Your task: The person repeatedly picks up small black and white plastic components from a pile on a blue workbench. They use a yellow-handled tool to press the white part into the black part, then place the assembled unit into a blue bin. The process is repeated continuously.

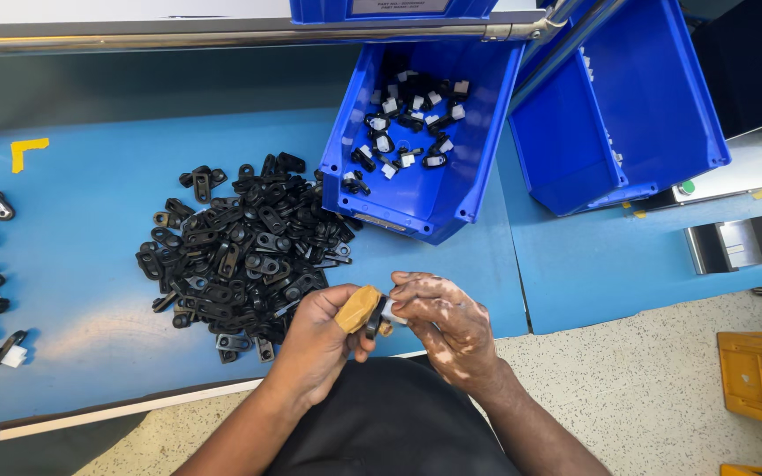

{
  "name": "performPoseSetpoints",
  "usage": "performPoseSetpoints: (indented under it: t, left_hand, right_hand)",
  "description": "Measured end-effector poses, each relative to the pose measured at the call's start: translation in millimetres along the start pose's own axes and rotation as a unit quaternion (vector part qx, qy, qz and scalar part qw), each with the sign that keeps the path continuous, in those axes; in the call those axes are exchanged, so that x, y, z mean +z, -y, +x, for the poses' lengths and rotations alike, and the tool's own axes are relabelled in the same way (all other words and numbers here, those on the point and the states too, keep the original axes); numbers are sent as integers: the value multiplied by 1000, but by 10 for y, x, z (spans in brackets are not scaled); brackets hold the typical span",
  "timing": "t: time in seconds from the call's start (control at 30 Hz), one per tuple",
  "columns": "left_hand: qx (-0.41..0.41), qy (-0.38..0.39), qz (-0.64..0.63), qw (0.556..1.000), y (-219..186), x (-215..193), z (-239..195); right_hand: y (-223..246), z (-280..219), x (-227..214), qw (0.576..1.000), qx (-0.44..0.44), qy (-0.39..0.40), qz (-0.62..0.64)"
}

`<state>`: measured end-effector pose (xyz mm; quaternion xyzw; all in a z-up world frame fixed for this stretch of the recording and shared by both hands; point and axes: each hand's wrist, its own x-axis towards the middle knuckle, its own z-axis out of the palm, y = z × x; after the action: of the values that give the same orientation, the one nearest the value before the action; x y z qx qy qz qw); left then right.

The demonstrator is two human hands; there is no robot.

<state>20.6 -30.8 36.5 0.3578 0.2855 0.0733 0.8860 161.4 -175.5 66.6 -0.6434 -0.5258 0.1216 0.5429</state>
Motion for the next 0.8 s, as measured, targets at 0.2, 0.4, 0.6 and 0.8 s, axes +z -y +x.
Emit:
performPoseSetpoints:
  t: [0.2,0.4,0.6,0.8]
  left_hand:
    - [-48,-3,-66,997,-28,54,12]
    - [196,-33,196,960,-110,162,-139]
    - [479,-25,489,729,-221,188,-165]
    - [237,14,91,967,-51,183,-110]
  right_hand:
    - [3,74,15,998,-50,-9,-22]
    - [-10,132,-68,999,14,27,-42]
    - [75,20,47,957,228,-48,173]
    - [35,16,151,994,25,-102,4]
